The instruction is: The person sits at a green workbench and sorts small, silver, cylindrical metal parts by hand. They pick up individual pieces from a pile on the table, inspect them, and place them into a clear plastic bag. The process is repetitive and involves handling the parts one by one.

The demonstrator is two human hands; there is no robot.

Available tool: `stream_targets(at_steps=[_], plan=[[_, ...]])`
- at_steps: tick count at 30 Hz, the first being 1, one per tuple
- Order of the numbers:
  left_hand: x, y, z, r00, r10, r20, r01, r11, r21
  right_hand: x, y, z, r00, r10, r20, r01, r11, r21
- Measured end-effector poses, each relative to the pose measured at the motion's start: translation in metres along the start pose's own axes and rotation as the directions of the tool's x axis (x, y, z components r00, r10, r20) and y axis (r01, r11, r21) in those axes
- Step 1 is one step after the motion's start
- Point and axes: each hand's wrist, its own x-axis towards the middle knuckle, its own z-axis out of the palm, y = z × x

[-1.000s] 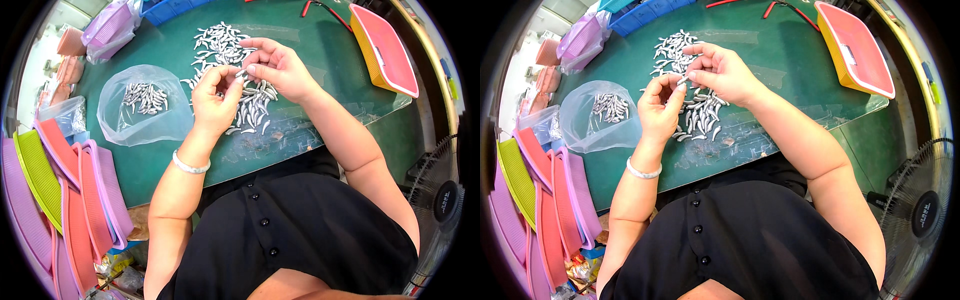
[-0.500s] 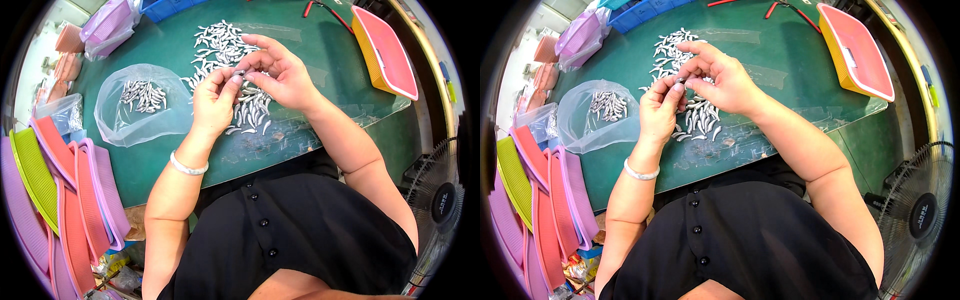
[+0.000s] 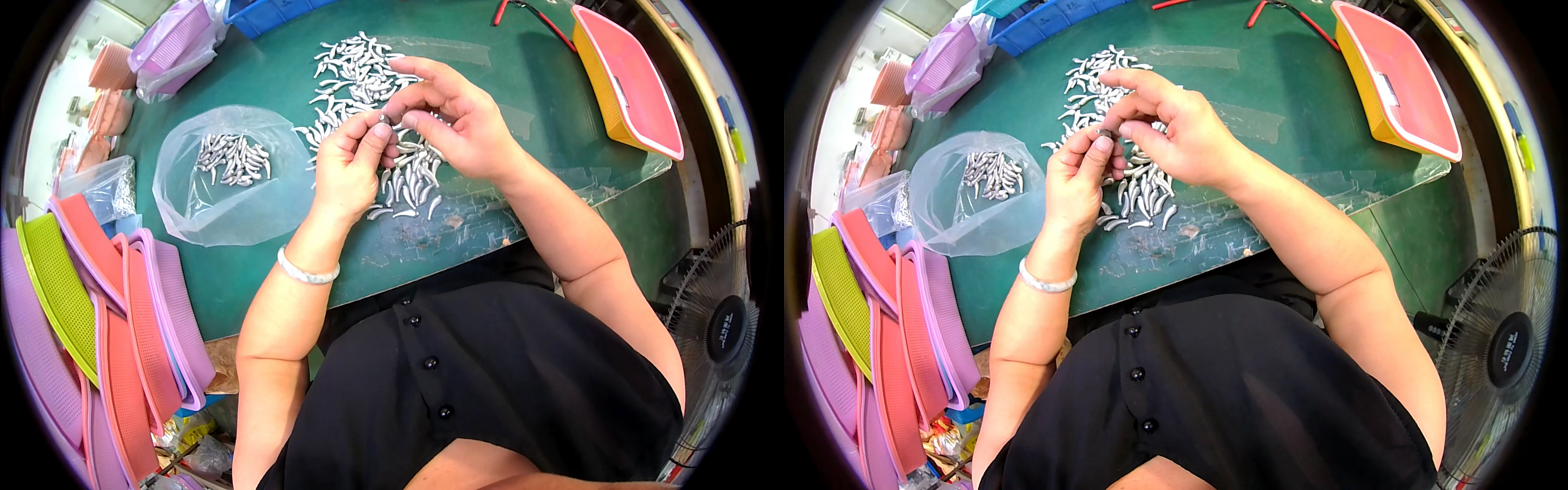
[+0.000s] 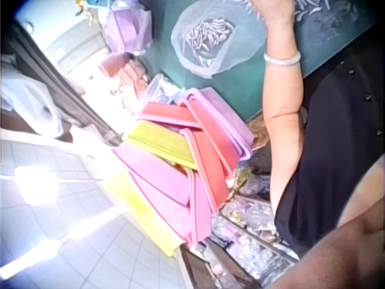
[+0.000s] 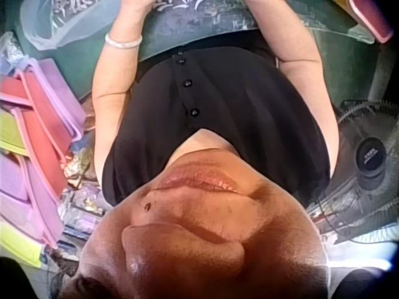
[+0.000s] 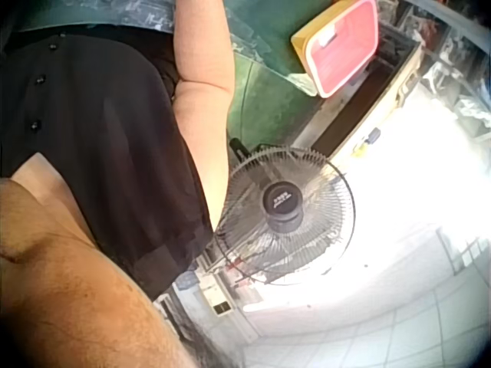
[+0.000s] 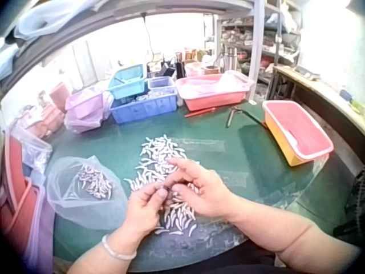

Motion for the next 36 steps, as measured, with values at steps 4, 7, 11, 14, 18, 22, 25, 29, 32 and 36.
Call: stream_targets(at_steps=[4,7,11,14,18,22,25,29,32,36], plan=[[0.005,0.003,-0.004,0.997,-0.075,0.022,0.078,0.972,-0.222,0.002,0.003,-0.006,0.999,-0.007,-0.039,-0.008,0.934,-0.357],[0.006,0.007,-0.007,0.988,-0.148,0.036,0.149,0.893,-0.426,0.001,0.013,-0.011,0.993,0.03,0.11,0.04,0.814,-0.579],[0.006,0.012,-0.008,0.982,-0.187,0.012,0.17,0.861,-0.479,-0.001,0.014,-0.007,0.958,0.177,0.226,0.046,0.68,-0.731],[0.005,0.01,-0.009,0.973,-0.23,-0.017,0.2,0.878,-0.435,-0.002,0.016,-0.005,0.958,0.167,0.232,0.065,0.664,-0.745],[0.004,0.009,-0.008,0.97,-0.224,-0.093,0.194,0.946,-0.261,-0.004,0.019,-0.002,0.966,0.161,0.202,0.043,0.67,-0.741],[0.003,0.009,-0.004,0.971,-0.195,-0.137,0.184,0.979,-0.087,-0.006,0.02,-0.003,0.972,0.165,0.165,0.005,0.693,-0.721],[0.002,0.009,-0.002,0.975,-0.173,-0.142,0.172,0.985,-0.022,-0.005,0.016,-0.003,0.959,0.197,0.204,0.023,0.664,-0.747],[0.002,0.009,-0.002,0.973,-0.17,-0.158,0.174,0.985,0.01,0.001,0.001,-0.004,0.896,0.357,0.265,-0.02,0.627,-0.779],[0.002,0.01,-0.001,0.973,-0.175,-0.154,0.18,0.984,0.018,0.0,0.002,-0.004,0.899,0.331,0.287,0.021,0.621,-0.783],[0.003,0.009,-0.003,0.973,-0.186,-0.134,0.193,0.98,0.042,-0.003,0.011,-0.005,0.928,0.318,0.195,-0.052,0.628,-0.776]])
